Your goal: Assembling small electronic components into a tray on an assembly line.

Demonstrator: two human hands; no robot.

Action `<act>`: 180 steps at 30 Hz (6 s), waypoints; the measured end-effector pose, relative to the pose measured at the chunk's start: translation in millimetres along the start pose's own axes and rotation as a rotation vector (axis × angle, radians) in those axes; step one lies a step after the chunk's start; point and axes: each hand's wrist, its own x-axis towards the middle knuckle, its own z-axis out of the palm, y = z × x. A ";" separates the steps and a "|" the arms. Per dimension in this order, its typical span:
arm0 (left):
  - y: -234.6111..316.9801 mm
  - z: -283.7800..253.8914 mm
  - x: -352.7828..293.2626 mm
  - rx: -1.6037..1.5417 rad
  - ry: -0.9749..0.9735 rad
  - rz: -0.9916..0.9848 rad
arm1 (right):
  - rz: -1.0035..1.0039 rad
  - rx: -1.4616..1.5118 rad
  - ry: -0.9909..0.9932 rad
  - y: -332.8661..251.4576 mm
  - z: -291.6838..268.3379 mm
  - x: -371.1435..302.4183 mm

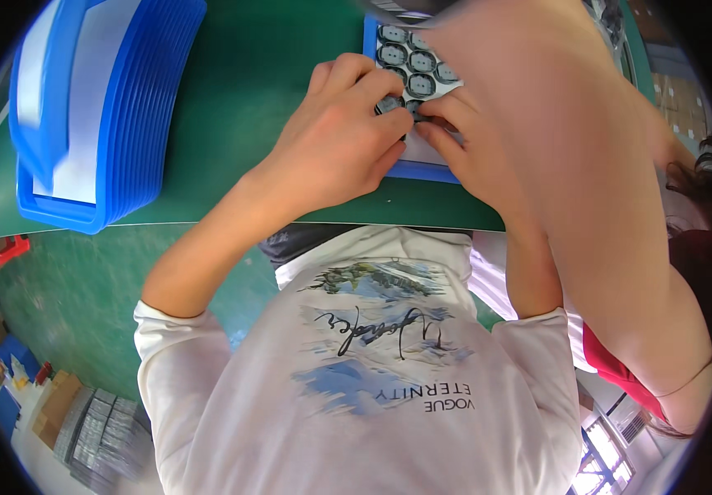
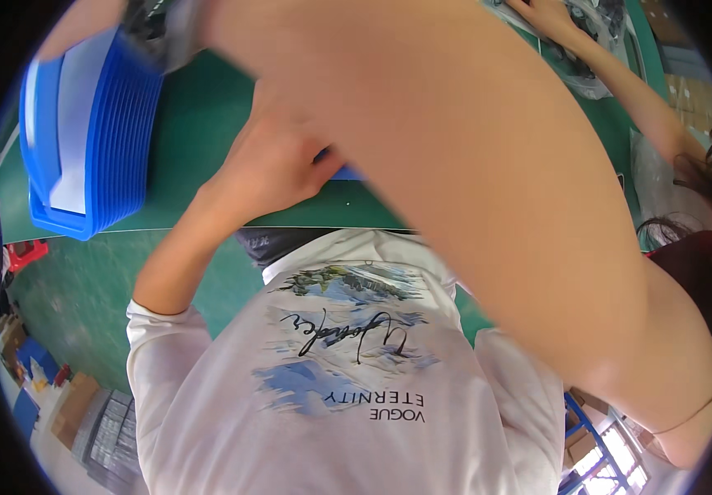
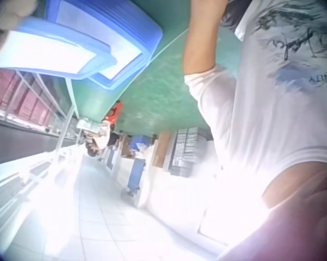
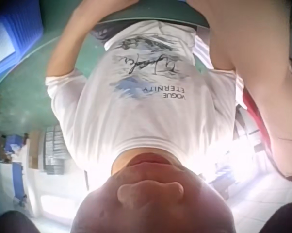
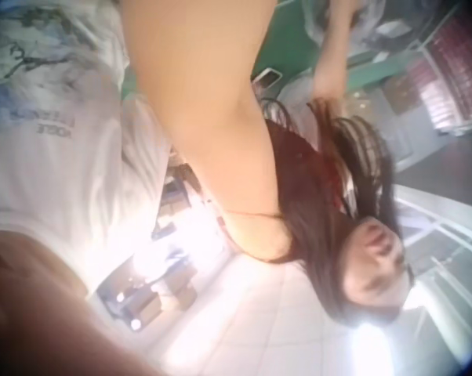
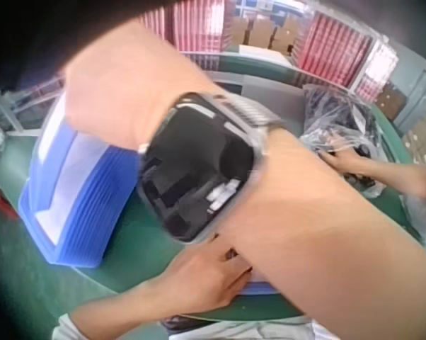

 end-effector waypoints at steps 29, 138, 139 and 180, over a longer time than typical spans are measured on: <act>9.3 0.8 19.9 -0.059 0.050 0.027 | -0.314 0.028 0.018 15.6 -25.9 30.8; 19.3 3.8 82.0 0.211 -0.063 0.119 | 0.199 -0.173 0.413 52.2 -24.4 -61.6; 24.9 10.0 91.7 0.314 -0.070 0.210 | 0.191 -0.168 0.410 56.8 -21.9 -61.6; -20.3 -12.8 188.5 0.260 -0.507 -0.026 | 0.017 -0.120 0.445 60.9 -15.0 -7.0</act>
